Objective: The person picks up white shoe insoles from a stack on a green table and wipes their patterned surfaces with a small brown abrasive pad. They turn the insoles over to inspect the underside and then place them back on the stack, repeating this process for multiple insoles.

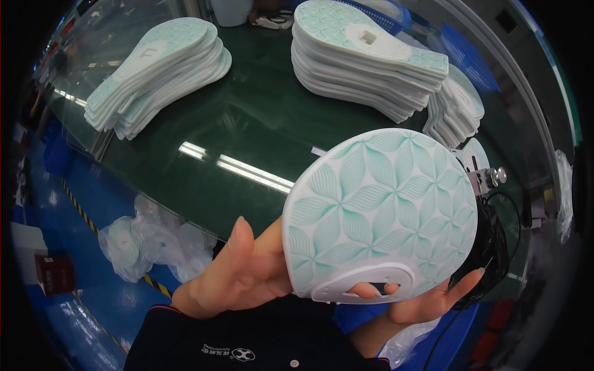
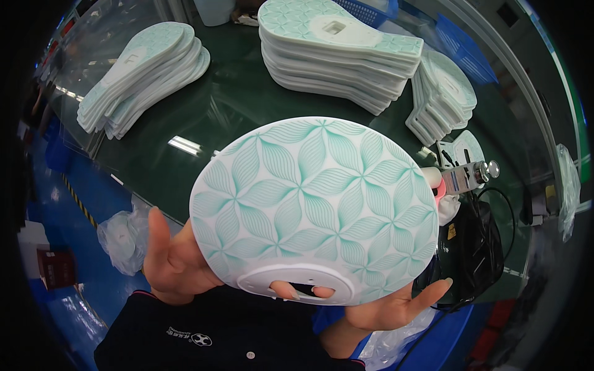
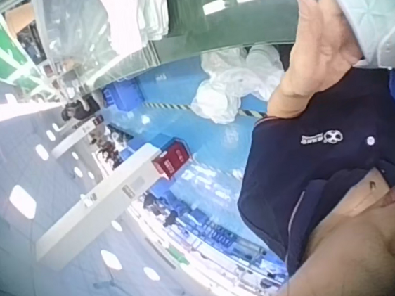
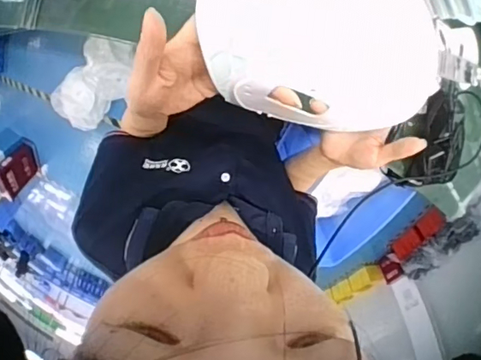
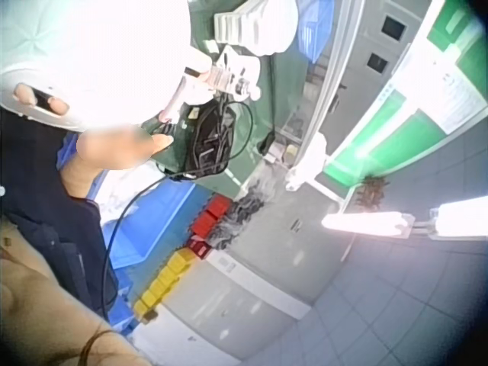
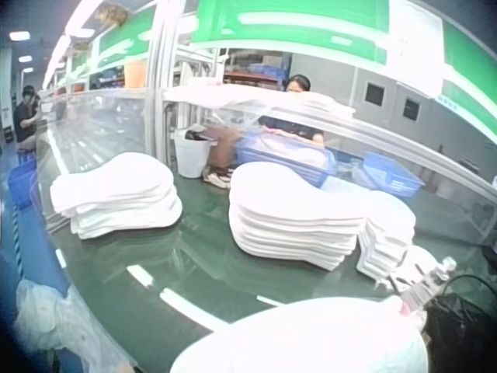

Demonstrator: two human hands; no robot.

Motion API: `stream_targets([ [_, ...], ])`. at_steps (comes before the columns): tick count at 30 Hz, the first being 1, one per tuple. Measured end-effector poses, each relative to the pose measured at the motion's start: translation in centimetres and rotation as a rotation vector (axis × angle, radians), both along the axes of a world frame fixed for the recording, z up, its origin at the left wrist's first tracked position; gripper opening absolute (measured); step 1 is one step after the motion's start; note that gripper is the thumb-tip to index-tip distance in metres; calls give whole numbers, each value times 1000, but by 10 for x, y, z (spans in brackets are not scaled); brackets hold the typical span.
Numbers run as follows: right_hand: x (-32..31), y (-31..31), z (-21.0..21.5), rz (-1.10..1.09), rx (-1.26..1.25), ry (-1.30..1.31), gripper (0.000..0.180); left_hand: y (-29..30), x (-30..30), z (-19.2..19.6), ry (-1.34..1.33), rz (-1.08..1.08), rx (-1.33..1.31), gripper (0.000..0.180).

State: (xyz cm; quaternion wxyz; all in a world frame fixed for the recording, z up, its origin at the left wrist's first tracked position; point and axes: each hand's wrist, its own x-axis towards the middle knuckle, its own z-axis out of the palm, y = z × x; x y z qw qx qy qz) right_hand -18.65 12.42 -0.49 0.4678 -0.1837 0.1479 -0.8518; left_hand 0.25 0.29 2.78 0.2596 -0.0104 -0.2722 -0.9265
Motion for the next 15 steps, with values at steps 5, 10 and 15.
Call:
stream_targets([
  [5, 1, -1, 6, -47, 58, 2, 77, -5, 4, -12, 102, -54, -21, 84],
  [10, 0, 5, 4, -69, 181, 40, 76, -5, 8, -19, 133, -57, -55, 84],
  [15, -2, 8, -5, 26, 71, 64, 76, -5, 6, -23, 216, -38, -45, 83],
])
